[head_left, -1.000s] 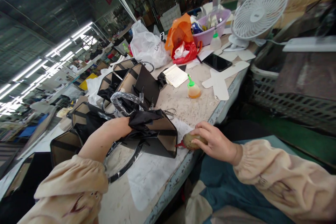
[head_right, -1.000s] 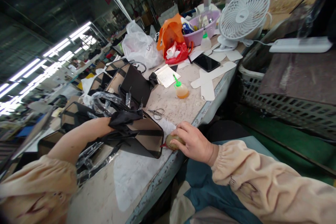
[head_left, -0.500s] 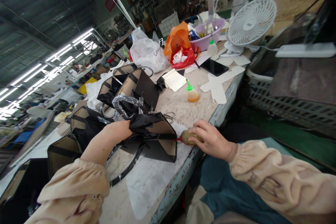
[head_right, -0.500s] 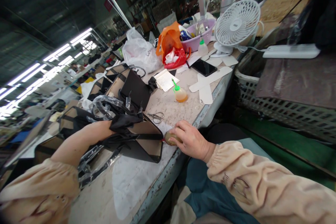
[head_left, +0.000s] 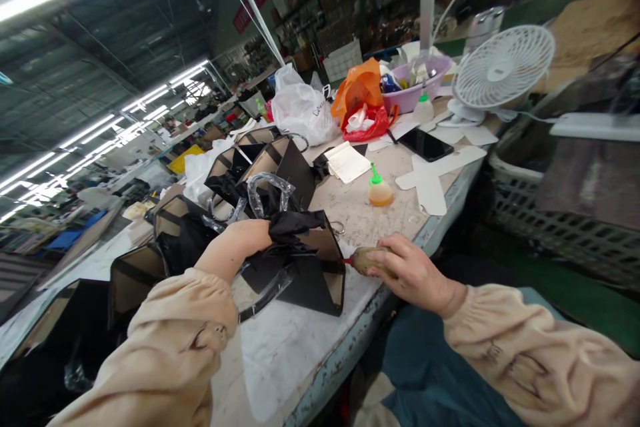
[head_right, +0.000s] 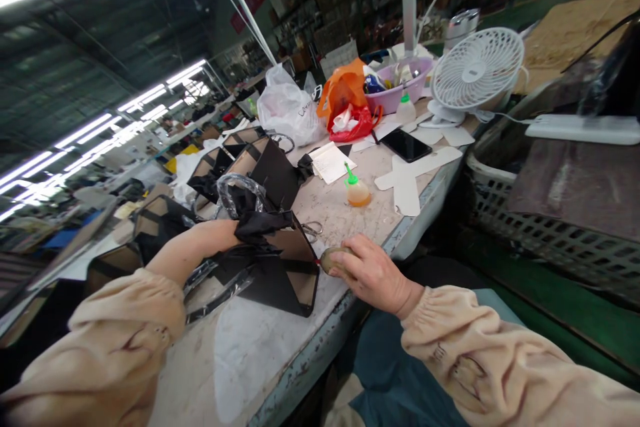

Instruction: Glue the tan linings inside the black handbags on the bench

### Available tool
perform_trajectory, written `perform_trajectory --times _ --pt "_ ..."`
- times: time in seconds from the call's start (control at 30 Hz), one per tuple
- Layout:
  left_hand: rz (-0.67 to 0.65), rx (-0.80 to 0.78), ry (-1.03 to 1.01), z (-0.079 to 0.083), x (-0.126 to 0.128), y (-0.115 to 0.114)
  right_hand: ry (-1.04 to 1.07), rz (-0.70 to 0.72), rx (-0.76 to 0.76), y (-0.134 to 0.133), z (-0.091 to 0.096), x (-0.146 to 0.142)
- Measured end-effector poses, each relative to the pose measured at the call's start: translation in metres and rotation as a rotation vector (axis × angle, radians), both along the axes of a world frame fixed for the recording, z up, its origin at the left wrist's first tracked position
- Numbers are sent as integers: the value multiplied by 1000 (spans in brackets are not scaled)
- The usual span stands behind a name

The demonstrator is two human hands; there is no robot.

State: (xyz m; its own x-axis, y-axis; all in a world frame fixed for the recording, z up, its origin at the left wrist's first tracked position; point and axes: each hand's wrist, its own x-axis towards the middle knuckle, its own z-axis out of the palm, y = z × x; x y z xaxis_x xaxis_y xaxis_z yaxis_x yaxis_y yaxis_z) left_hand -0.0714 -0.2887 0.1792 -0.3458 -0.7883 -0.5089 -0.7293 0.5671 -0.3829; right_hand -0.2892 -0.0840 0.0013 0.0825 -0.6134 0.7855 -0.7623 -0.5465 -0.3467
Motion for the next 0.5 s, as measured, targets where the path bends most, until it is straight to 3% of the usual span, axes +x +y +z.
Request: perform_trajectory --times 0.5 --pt "2 -5 40 -6 -1 -8 -75 51 116 7 -3 6"
